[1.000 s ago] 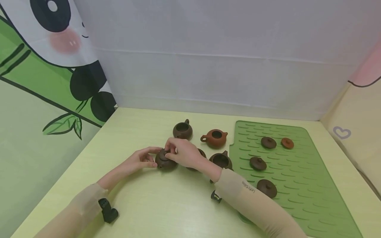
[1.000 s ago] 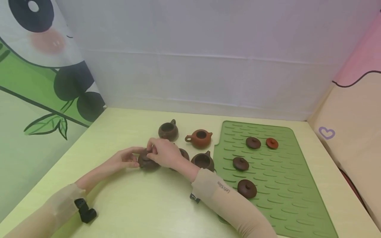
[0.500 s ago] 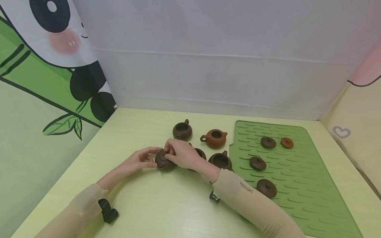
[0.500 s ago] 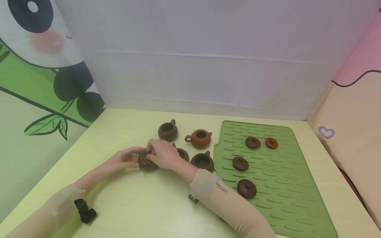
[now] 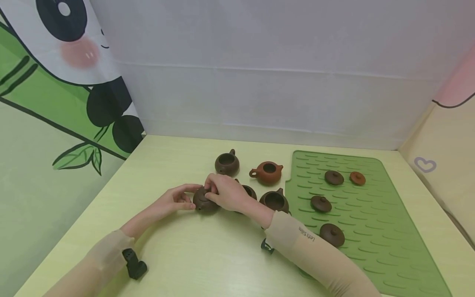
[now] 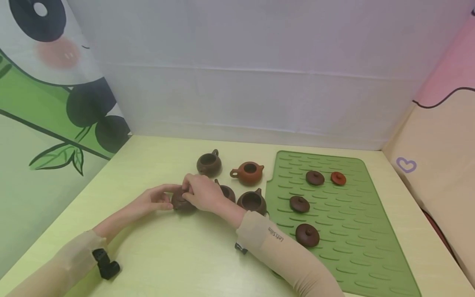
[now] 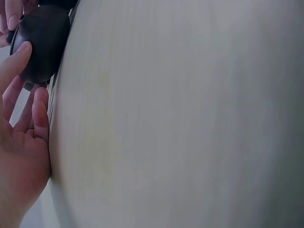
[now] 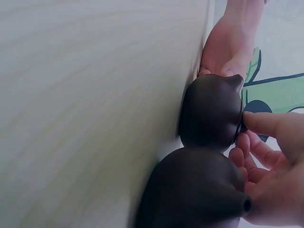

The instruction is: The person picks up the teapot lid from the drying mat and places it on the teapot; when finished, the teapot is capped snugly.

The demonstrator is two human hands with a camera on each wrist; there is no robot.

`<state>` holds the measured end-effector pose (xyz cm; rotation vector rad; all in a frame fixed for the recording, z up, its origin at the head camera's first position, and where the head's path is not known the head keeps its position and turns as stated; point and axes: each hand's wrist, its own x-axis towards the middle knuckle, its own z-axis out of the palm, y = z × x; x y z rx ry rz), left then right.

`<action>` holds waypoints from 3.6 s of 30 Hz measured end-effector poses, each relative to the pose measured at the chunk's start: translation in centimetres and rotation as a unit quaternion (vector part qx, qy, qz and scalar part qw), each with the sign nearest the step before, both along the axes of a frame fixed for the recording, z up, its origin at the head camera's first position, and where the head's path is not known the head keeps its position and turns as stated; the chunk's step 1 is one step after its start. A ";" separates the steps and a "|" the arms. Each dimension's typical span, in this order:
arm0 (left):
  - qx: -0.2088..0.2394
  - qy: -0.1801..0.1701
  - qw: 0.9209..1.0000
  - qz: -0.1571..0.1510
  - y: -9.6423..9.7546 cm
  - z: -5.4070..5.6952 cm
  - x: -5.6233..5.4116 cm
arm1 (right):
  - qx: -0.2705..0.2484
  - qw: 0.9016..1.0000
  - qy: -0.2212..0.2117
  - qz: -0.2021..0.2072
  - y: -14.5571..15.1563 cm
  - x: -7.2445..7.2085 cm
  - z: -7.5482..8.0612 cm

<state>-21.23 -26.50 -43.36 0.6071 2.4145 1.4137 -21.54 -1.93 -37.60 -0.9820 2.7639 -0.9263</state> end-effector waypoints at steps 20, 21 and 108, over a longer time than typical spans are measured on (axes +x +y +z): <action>-0.023 -0.035 0.999 -0.024 0.0 1.0 -0.6 | -0.020 0.998 0.055 -0.029 4.6 2.8 2.3; -0.027 -0.034 0.999 -0.026 0.0 1.2 -0.6 | -0.022 0.997 0.061 -0.030 5.1 2.9 2.5; -0.286 0.264 0.921 -0.033 10.9 4.6 -0.7 | 0.140 0.973 0.159 -0.091 28.9 10.7 -1.5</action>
